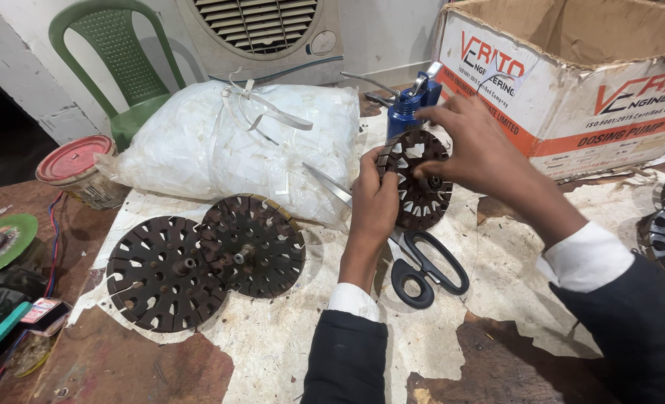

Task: The person picks small white pieces from a cardboard box and cuts them with scissors, then fits the cut pieces onto the slots of a circular metal rotor disc mounted on a hub, working on one disc at a time on the workbench.

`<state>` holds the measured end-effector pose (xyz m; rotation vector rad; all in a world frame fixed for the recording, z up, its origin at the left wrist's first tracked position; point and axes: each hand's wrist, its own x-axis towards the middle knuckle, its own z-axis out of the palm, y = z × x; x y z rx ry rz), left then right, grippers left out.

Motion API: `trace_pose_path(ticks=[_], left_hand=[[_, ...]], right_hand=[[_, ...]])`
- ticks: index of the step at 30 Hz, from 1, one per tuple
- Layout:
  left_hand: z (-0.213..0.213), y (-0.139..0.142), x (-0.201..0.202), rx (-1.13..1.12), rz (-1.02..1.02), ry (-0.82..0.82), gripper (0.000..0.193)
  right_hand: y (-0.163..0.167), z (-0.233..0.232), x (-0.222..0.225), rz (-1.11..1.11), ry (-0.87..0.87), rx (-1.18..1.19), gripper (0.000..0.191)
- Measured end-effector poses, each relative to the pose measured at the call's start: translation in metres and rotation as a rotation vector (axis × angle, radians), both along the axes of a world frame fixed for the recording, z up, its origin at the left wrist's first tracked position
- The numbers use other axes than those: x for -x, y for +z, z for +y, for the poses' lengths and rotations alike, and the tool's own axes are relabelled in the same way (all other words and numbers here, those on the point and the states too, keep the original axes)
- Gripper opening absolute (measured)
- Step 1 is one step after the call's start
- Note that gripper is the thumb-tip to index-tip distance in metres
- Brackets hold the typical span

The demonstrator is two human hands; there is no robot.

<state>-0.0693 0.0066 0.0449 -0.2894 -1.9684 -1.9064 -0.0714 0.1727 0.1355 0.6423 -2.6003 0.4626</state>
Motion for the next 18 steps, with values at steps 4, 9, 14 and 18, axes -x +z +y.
trace_pose_path(ticks=[4, 9, 14, 18], left_hand=[[0.003, -0.001, 0.001, -0.042, 0.060, 0.033, 0.054], [0.014, 0.009, -0.012, 0.045, -0.049, 0.209, 0.086], [0.019, 0.023, -0.021, 0.139, -0.099, 0.381, 0.080], [0.012, 0.028, -0.024, 0.129, -0.114, 0.376, 0.071]], right_hand=[[-0.009, 0.006, 0.015, -0.169, 0.194, 0.021, 0.120], [-0.021, 0.002, 0.020, -0.289, 0.221, 0.057, 0.118], [-0.019, -0.003, 0.013, -0.269, 0.332, 0.100, 0.111], [-0.015, -0.006, 0.007, -0.289, 0.392, 0.116, 0.111]])
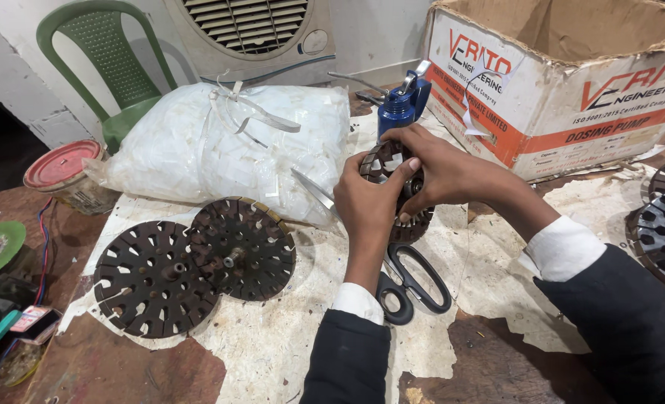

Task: The person picks small white pieces from a cardboard box and cuts them with scissors, then fits the cut pieces onto the slots of a circular metal rotor disc mounted on a hub, working on one disc at a time on the workbench.

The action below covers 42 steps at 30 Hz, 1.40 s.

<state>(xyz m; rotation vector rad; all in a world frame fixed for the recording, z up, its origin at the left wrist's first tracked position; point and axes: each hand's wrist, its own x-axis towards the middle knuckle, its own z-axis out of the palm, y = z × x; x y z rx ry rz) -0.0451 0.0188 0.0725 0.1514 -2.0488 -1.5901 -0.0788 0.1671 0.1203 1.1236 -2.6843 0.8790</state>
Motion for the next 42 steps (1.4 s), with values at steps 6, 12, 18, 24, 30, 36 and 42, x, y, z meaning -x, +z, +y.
trace_pose_path(ticks=[6, 12, 18, 24, 30, 36, 42], left_hand=[[0.000, -0.002, -0.004, 0.025, 0.108, -0.008, 0.056], [0.004, -0.004, -0.001, 0.011, 0.073, 0.000, 0.040], [0.003, -0.004, 0.002, 0.030, 0.051, 0.009, 0.036], [0.003, -0.009, 0.006, 0.072, 0.074, 0.033, 0.037], [0.003, -0.011, 0.011, 0.083, 0.056, 0.033, 0.037], [-0.004, -0.009, 0.017, 0.047, 0.020, -0.050, 0.039], [-0.009, -0.013, 0.020, -0.046, 0.086, -0.130, 0.038]], right_hand=[[0.006, -0.005, -0.006, -0.027, -0.051, -0.045, 0.113], [0.009, -0.008, -0.010, -0.051, -0.092, -0.089, 0.115], [0.010, -0.007, -0.010, -0.026, -0.060, -0.081, 0.115], [0.008, -0.005, -0.009, -0.025, -0.063, -0.078, 0.115], [0.007, -0.005, -0.008, -0.019, -0.059, -0.073, 0.117], [0.008, -0.008, -0.012, -0.023, -0.177, -0.093, 0.115], [0.005, -0.013, -0.014, -0.042, -0.285, -0.131, 0.119]])
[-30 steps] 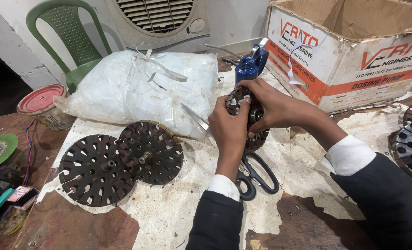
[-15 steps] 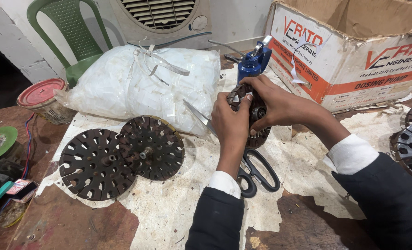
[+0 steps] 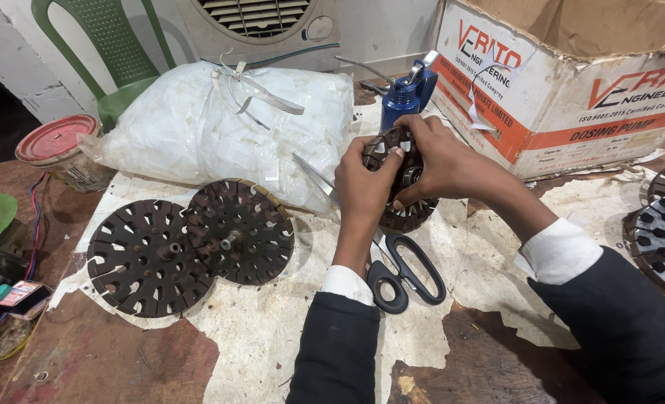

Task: The person picks small white pieces from a cardboard box and cuts them with scissors, then fits the cut pieces onto the slots of a circular metal rotor disc mounted on a hub, working on one disc at a time on the workbench.

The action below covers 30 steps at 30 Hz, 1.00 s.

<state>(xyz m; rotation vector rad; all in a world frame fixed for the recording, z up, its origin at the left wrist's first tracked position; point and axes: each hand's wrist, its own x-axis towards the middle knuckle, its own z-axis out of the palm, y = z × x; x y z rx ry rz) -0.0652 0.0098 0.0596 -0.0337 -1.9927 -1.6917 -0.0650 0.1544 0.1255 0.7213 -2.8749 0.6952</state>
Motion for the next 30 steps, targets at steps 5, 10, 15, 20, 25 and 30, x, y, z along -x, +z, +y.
trace_pose_path(ticks=[5, 10, 15, 20, 25, 30], left_hand=[[0.002, -0.004, 0.001, -0.006, 0.008, 0.024, 0.036], [0.003, -0.005, 0.001, 0.018, 0.048, 0.059, 0.035], [0.000, -0.005, 0.002, -0.061, 0.006, -0.024, 0.036], [-0.003, -0.006, 0.005, -0.119, 0.003, -0.021, 0.051], [-0.002, -0.003, 0.004, -0.084, -0.036, -0.025, 0.054], [-0.002, 0.000, 0.000, -0.110, -0.020, -0.071, 0.045]], right_hand=[[-0.001, 0.007, 0.004, -0.039, 0.075, 0.016, 0.121], [-0.003, 0.008, 0.008, -0.001, 0.114, 0.013, 0.119], [-0.003, 0.009, 0.010, -0.039, 0.083, -0.007, 0.117], [-0.003, 0.013, 0.013, -0.063, 0.133, 0.088, 0.107], [-0.005, 0.015, 0.018, -0.082, 0.132, 0.108, 0.097], [-0.008, 0.017, 0.020, -0.044, 0.163, 0.100, 0.100]])
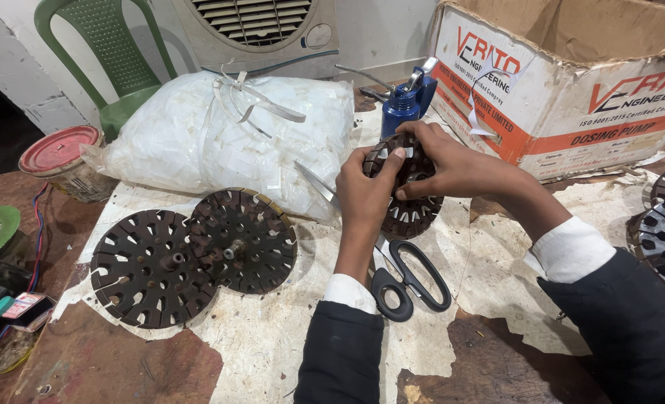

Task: The person picks small white pieces from a cardboard box and cuts them with scissors, then fits the cut pieces onto the slots of a circular metal rotor disc mounted on a hub, working on one disc at a time on the workbench.

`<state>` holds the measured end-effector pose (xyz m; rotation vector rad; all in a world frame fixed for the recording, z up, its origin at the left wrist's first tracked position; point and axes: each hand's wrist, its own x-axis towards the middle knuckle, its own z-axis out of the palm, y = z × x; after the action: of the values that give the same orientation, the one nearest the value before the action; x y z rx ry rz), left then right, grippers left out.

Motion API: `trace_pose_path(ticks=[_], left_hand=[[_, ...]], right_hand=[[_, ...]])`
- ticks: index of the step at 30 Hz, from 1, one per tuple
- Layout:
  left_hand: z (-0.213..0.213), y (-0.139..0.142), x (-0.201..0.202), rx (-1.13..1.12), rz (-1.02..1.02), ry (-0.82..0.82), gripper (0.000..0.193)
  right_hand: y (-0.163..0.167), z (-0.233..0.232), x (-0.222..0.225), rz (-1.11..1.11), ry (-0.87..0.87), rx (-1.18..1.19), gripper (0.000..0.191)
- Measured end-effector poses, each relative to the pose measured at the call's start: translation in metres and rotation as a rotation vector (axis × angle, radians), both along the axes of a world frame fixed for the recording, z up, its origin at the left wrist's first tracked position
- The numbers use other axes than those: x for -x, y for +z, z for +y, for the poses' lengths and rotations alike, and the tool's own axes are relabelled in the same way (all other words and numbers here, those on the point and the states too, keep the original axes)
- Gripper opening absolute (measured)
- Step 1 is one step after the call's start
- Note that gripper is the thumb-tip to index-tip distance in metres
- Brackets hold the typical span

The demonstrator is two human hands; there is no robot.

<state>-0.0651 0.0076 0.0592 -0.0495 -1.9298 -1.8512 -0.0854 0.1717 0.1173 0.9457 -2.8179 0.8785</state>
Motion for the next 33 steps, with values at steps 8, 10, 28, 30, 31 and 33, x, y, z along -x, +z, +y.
trace_pose_path(ticks=[8, 10, 28, 30, 31, 33], left_hand=[[-0.003, 0.000, -0.002, -0.110, 0.011, -0.081, 0.041], [-0.001, 0.000, -0.002, -0.072, 0.053, -0.085, 0.042], [0.003, -0.018, 0.014, 0.119, -0.033, -0.228, 0.041], [0.005, -0.016, 0.013, 0.265, -0.119, -0.150, 0.040], [0.005, -0.015, 0.012, 0.336, -0.163, -0.108, 0.040], [0.004, -0.013, 0.010, 0.225, -0.181, -0.143, 0.040]], right_hand=[[-0.003, -0.001, -0.001, 0.040, 0.064, -0.010, 0.109], [-0.002, -0.002, -0.001, 0.015, 0.059, -0.028, 0.118], [-0.037, 0.036, 0.044, -0.070, -0.397, -0.121, 0.142], [-0.032, 0.038, 0.039, -0.102, -0.398, -0.125, 0.140], [-0.027, 0.040, 0.035, -0.112, -0.378, -0.126, 0.136], [-0.015, 0.040, 0.027, -0.196, -0.355, -0.068, 0.129]])
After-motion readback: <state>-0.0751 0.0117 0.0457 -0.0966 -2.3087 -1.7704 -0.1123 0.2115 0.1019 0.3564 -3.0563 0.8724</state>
